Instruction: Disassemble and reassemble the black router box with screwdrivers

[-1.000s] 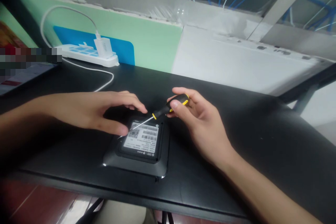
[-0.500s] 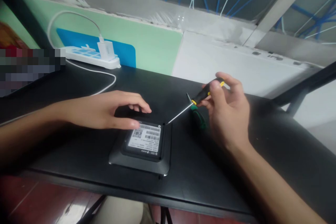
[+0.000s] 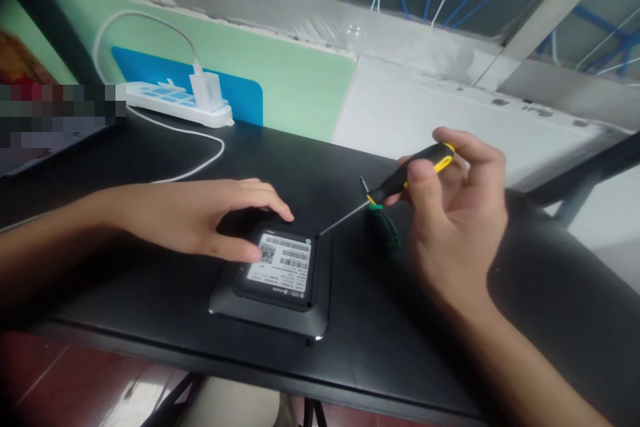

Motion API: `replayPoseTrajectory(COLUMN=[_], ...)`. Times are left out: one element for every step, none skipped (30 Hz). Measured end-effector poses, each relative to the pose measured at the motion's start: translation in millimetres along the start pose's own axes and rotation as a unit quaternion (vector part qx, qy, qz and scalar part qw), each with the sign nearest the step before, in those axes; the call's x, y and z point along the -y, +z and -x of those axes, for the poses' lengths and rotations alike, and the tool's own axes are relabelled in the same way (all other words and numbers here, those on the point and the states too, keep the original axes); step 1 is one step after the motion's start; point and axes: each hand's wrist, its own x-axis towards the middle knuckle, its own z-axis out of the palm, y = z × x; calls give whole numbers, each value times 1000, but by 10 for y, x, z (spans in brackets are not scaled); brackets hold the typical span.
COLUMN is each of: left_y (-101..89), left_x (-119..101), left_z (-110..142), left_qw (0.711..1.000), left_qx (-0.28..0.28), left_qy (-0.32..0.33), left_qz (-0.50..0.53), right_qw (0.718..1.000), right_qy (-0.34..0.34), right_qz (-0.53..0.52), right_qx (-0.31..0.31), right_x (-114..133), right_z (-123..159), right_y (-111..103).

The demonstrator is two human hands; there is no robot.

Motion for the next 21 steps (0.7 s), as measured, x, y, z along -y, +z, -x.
replayPoseTrajectory(left_y=[-1, -2, -3, -4, -5, -5, -6, -7, -8, -8, -9, -9, -9, -9, -9, -9, -8, -7, -6, -4, -2], left_x=[1, 1, 0, -1, -4, -8, -11, -15, -18, -20, -22, -22, -22, -21, -19, -17, -14, -10, -5, -1, 5], left_z=[2, 3, 4, 4, 4, 4, 4, 3, 3, 2, 2, 1, 1, 0, 0, -1, -1, -1, -1, 0, 0], left_qw=[1000, 1000, 1000, 1000, 1000, 1000, 1000, 1000, 1000, 1000, 1000, 1000, 1000, 1000, 1000, 1000, 1000, 1000, 1000, 1000, 1000], left_qx=[-1, -1, -2, -2, -2, -1, -1, -2, -3, -4, -6, -8, -10, -11, -12, -14, -15, -16, -16, -16, -14], left_qy=[1, 2, 5, 7, 8, 6, 3, 1, -1, -1, 0, 1, 1, 1, 2, 3, 4, 4, 3, 1, -2], left_qz=[1, 1, 2, 2, 2, 2, 2, 1, 0, 0, 0, 0, 1, 2, 3, 4, 4, 4, 4, 3, 2], right_qw=[1000, 1000, 1000, 1000, 1000, 999, 999, 998, 996, 995, 994, 993, 993, 994, 995, 996, 996, 997, 998, 999, 999], right_qy=[-9, -16, -21, -21, -19, -12, -2, 10, 24, 36, 44, 46, 42, 35, 26, 20, 18, 16, 12, 5, -4], right_qz=[4, 7, 7, 3, -5, -19, -36, -56, -76, -92, -103, -109, -110, -105, -97, -88, -79, -70, -58, -45, -32], right_qx=[-2, -2, 0, 7, 15, 24, 30, 33, 31, 25, 17, 12, 8, 8, 13, 21, 29, 33, 34, 30, 24], right_x=[12, 26, 42, 60, 78, 94, 108, 119, 126, 131, 133, 134, 135, 135, 136, 135, 132, 127, 119, 109, 97], right_z=[7, 15, 24, 34, 43, 53, 61, 67, 72, 75, 77, 79, 80, 81, 82, 82, 81, 78, 74, 70, 64], right_y=[1, 1, 1, 1, 2, 4, 6, 8, 11, 13, 16, 18, 19, 19, 18, 16, 12, 8, 2, -5, -12])
